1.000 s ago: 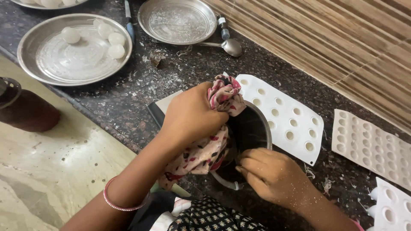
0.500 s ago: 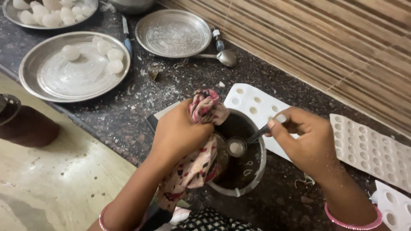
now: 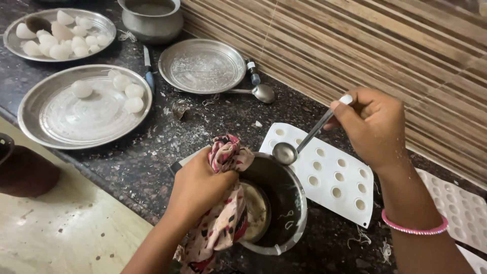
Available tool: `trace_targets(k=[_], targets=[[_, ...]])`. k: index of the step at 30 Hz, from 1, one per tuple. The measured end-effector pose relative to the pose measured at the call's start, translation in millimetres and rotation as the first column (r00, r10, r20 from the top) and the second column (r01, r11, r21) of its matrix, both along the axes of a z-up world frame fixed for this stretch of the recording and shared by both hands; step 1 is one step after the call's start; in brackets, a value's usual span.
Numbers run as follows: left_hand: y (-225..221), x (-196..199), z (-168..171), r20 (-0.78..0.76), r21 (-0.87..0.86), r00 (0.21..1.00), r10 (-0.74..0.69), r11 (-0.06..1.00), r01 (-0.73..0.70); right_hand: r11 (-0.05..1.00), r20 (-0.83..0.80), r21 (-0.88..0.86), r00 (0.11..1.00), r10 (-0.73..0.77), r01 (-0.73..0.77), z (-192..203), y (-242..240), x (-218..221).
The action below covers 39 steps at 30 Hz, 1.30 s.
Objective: The person holds a metal pot of melted wax with a cloth and uses a ladle to pour wax into the cavities of white plastic candle molds arranged on the counter, filling them one by one. Finished white wax balls are visible on a plate beside the molds.
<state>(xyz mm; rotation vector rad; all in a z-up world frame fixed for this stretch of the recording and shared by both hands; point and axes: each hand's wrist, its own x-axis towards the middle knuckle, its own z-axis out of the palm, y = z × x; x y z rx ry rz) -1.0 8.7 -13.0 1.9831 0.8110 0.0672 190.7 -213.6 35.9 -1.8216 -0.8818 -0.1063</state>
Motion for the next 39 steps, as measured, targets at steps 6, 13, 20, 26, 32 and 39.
trace_targets(k=[6, 13, 20, 26, 32, 39], targets=[[2.6, -2.4, 1.4, -0.068, -0.026, 0.998, -0.017, 1.0, 0.015, 0.99, 0.036, -0.075, 0.993, -0.113, 0.115, -17.7, 12.1, 30.9], [1.3, -11.0, -4.6, -0.011, -0.059, 1.0, -0.009, 0.998, 0.008, 0.971, 0.031, -0.149, 0.982, -0.187, 0.19, -61.0, 23.4, 65.3], [4.6, -14.9, -9.8, -0.065, -0.066, 0.998, -0.02, 0.998, 0.016, 0.953, 0.091, -0.203, 0.974, -0.209, 0.224, -77.8, 31.8, 74.7], [6.2, -17.0, -6.3, -0.056, -0.124, 0.998, -0.021, 0.992, 0.014, 0.926, 0.118, -0.268, 0.963, -0.241, 0.265, -73.9, 37.8, 71.1], [4.1, -22.6, -12.9, 0.002, -0.098, 0.999, -0.033, 0.995, 0.033, 0.902, 0.119, -0.335, 0.962, -0.247, 0.273, -68.8, 46.1, 65.2], [-5.0, -33.7, -14.8, 0.014, -0.19, 0.996, -0.084, 0.978, 0.085, 0.868, 0.202, -0.408, 0.955, -0.218, 0.284, -67.5, 55.8, 59.8]])
